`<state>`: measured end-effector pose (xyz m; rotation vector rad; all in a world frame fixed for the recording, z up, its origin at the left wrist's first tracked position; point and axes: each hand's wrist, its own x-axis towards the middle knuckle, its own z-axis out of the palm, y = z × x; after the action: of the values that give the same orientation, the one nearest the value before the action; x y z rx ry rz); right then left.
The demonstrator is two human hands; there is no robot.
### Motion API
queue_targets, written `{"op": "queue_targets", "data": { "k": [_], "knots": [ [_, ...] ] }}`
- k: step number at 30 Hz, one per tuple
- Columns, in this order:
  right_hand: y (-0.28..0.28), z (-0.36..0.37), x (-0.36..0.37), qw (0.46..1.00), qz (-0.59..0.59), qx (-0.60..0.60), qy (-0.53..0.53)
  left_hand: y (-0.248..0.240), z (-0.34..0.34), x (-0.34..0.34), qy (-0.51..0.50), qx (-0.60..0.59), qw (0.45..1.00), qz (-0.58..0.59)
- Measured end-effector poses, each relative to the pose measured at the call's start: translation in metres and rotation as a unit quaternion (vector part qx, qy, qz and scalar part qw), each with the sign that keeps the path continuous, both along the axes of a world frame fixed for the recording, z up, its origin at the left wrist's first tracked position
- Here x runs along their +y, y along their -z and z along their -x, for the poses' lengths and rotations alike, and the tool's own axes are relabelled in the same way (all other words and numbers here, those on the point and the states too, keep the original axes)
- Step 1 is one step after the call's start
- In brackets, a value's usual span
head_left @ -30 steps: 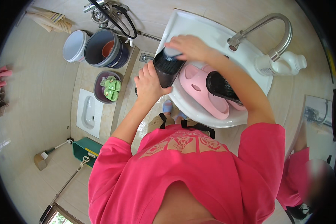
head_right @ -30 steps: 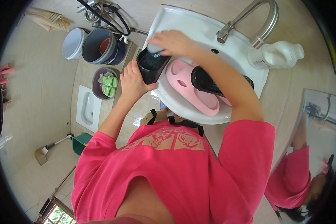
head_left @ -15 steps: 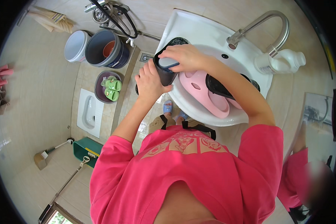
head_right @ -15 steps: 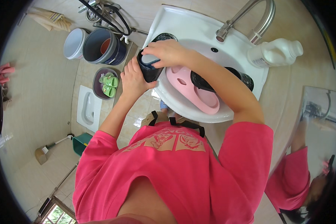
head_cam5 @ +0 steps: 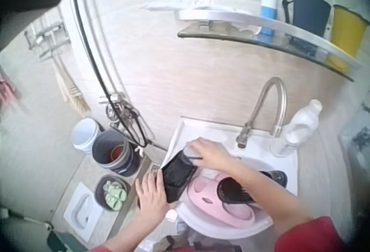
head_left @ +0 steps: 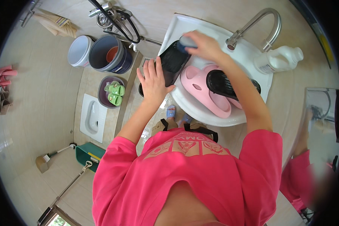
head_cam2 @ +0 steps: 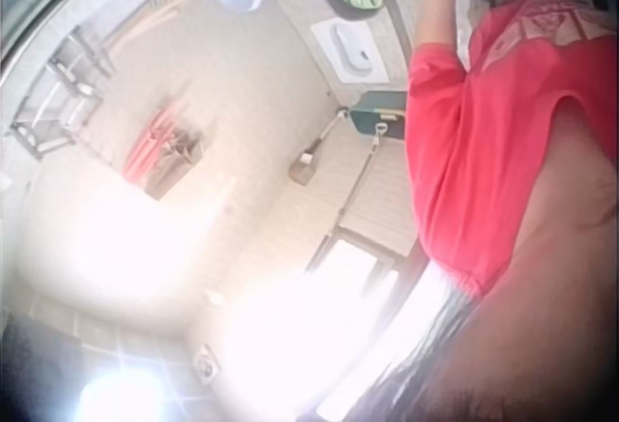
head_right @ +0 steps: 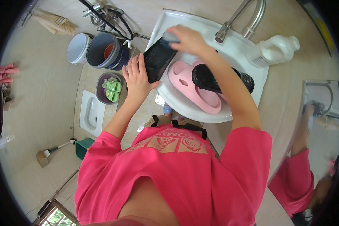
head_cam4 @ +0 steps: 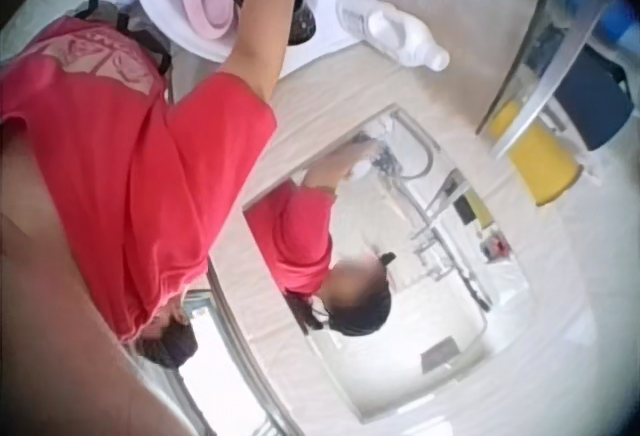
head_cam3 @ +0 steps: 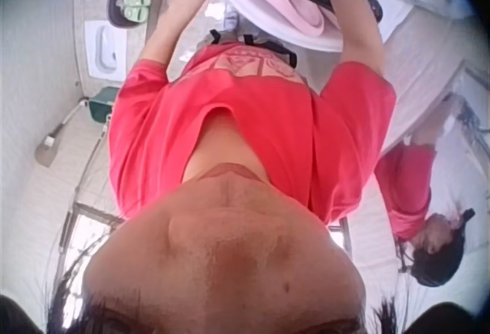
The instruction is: The person washes several pairs of slippers in a bathroom sink. They first rinse a pair of green slippers, then scrub a pair of black slippers with a brush under running water, and finally rinse them. The slippers are handled one at a time and placed back in the sink or basin.
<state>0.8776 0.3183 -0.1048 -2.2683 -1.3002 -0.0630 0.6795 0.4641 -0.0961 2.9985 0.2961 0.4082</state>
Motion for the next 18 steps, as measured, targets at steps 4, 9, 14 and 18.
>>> {"op": "queue_targets", "data": {
  "k": [4, 9, 14, 18],
  "knots": [
    [-0.008, 0.035, 0.015, 0.990, 0.074, 0.038, -0.115, -0.002, -0.007, -0.006, 0.099, -0.043, 0.994, -0.030],
    [-0.006, -0.005, -0.005, 0.988, 0.016, -0.113, 0.107, -0.002, -0.030, -0.005, 0.150, 0.017, 0.987, -0.057],
    [-0.034, 0.011, -0.018, 0.979, -0.105, -0.005, 0.178, -0.016, -0.052, 0.011, 0.121, -0.023, 0.992, -0.036],
    [-0.037, 0.008, -0.040, 0.963, -0.125, 0.079, 0.224, -0.043, -0.092, 0.025, -0.006, 0.013, 0.992, 0.123]
  ]
}}
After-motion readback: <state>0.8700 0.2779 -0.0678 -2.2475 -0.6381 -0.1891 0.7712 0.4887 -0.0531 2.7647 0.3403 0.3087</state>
